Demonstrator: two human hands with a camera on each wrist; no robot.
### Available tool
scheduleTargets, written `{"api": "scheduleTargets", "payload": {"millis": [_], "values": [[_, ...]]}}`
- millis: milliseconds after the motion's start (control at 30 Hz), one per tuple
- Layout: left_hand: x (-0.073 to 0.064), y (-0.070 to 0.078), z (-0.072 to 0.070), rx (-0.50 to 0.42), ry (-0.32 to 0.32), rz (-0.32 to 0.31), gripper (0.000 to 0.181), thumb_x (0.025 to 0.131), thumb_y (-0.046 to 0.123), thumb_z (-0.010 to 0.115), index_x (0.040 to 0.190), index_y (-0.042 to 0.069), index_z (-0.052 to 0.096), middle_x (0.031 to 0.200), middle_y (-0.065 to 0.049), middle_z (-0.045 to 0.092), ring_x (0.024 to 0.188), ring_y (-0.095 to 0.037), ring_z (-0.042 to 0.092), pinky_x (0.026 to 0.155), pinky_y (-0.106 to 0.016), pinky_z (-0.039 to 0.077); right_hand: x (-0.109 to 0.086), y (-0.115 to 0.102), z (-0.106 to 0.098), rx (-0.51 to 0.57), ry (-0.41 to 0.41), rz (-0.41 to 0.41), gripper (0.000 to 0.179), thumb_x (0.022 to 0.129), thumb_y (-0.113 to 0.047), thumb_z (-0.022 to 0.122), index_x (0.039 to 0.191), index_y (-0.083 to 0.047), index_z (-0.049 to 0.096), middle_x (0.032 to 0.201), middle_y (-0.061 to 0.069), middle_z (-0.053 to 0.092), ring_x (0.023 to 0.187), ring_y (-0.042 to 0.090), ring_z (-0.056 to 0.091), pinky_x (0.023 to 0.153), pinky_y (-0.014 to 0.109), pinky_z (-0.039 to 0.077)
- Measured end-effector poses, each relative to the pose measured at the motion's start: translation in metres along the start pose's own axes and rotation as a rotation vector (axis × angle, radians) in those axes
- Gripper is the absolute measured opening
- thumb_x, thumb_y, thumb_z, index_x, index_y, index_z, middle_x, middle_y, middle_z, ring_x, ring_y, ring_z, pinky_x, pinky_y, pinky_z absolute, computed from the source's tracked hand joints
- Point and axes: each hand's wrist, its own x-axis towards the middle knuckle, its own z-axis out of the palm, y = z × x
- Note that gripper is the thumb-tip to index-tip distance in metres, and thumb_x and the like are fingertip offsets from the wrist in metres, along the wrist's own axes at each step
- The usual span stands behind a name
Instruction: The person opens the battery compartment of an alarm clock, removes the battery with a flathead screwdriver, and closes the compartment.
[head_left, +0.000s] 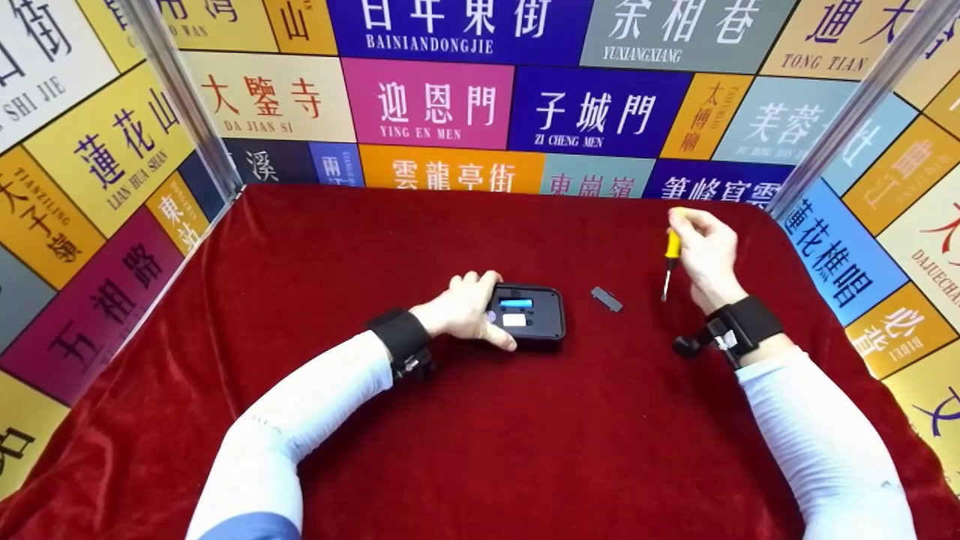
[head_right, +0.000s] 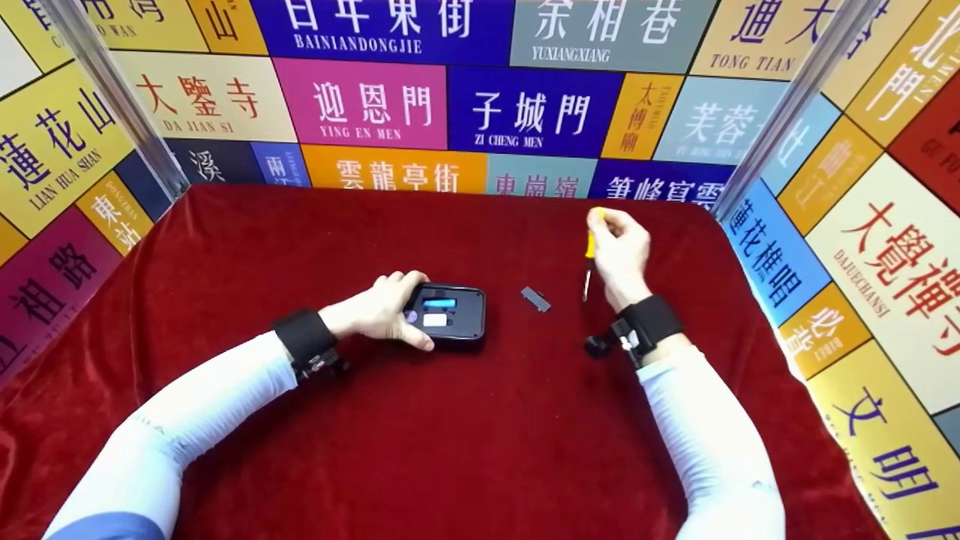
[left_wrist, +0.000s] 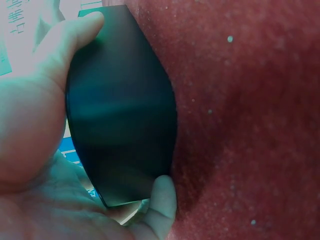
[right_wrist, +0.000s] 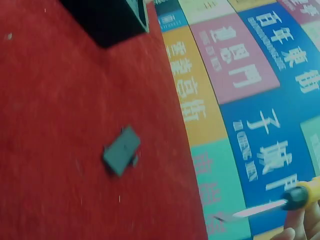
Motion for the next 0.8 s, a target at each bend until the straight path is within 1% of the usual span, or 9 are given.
{"api": "scheduleTargets", "payload": {"millis": [33,133,200,333,400,500,633,733,800], "values": [[-0.001,0.001,-0.002,-0.022,-0.004,0.006,0.118,0.063,0.059,0.106,0.155,0.015,0.048,0.138,-0.02,0.061,0.127,-0.04,0.053,0.107,-0.053,0.058,0.002,0.001,-0.005,-0.003,0.008,0.01,0.012,0.105,-0.013,0.079,0.098,-0.023,0.082,0.076,-0.013,0.073,0.07,0.003,0.064,0.063,0.014,0.051],[-0.013,0.012,-0.012,-0.02,-0.011,0.008,0.112,0.068,0.052,0.106,0.154,0.01,0.047,0.138,-0.022,0.061,0.127,-0.041,0.054,0.108,-0.055,0.058,0.009,0.005,-0.019,0.007,0.024,0.056,0.008,0.104,-0.012,0.08,0.102,-0.019,0.081,0.075,-0.013,0.074,0.063,0.003,0.063,0.056,0.015,0.05],[-0.022,0.021,-0.019,-0.011,-0.013,0.009,0.109,0.071,0.05,0.105,0.153,0.008,0.047,0.138,-0.023,0.061,0.128,-0.042,0.054,0.109,-0.056,0.057,0.012,0.006,-0.028,0.014,0.036,0.094,0.007,0.103,-0.011,0.08,0.102,-0.018,0.079,0.075,-0.013,0.074,0.059,0.003,0.063,0.052,0.016,0.048],[-0.028,0.027,-0.023,-0.004,-0.016,0.009,0.108,0.074,0.049,0.103,0.155,0.008,0.046,0.141,-0.024,0.06,0.13,-0.043,0.054,0.113,-0.055,0.056,0.019,0.01,-0.044,0.037,0.049,0.189,0.009,0.103,-0.01,0.079,0.1,-0.018,0.075,0.073,-0.012,0.075,0.056,0.005,0.069,0.049,0.019,0.053],[-0.026,0.026,-0.023,-0.013,-0.021,0.011,0.109,0.074,0.048,0.104,0.156,0.007,0.046,0.142,-0.026,0.059,0.132,-0.045,0.053,0.114,-0.055,0.055,0.021,0.014,-0.049,0.054,0.053,0.237,0.01,0.103,-0.01,0.079,0.1,-0.018,0.073,0.073,-0.01,0.076,0.056,0.007,0.073,0.05,0.021,0.056],[-0.018,0.02,-0.017,-0.007,-0.012,0.011,0.111,0.07,0.052,0.104,0.155,0.009,0.047,0.14,-0.023,0.06,0.129,-0.043,0.053,0.111,-0.052,0.056,0.025,0.019,-0.057,0.048,0.051,0.288,0.01,0.103,-0.01,0.078,0.104,-0.016,0.07,0.073,-0.009,0.076,0.056,0.008,0.075,0.05,0.023,0.059],[-0.005,0.007,-0.006,0.007,0.002,-0.003,0.116,0.064,0.059,0.105,0.154,0.014,0.048,0.138,-0.02,0.061,0.126,-0.039,0.053,0.107,-0.049,0.058,0.029,0.026,-0.065,-0.009,0.04,0.331,0.011,0.104,-0.011,0.077,0.107,-0.014,0.067,0.072,-0.011,0.075,0.055,0.008,0.075,0.05,0.022,0.059],[0.0,0.003,-0.002,0.008,-0.003,-0.013,0.118,0.063,0.061,0.106,0.155,0.015,0.047,0.14,-0.021,0.06,0.129,-0.041,0.053,0.11,-0.05,0.057,0.031,0.031,-0.072,-0.047,0.037,0.364,0.011,0.104,-0.011,0.077,0.107,-0.014,0.066,0.069,-0.01,0.074,0.055,0.007,0.074,0.05,0.022,0.059],[0.003,0.0,0.001,0.003,0.005,-0.015,0.12,0.061,0.062,0.106,0.155,0.016,0.048,0.14,-0.021,0.06,0.129,-0.041,0.052,0.11,-0.049,0.056,0.033,0.033,-0.076,-0.065,0.032,0.387,0.013,0.104,-0.011,0.077,0.107,-0.013,0.065,0.069,-0.009,0.074,0.055,0.008,0.074,0.05,0.023,0.06]]}}
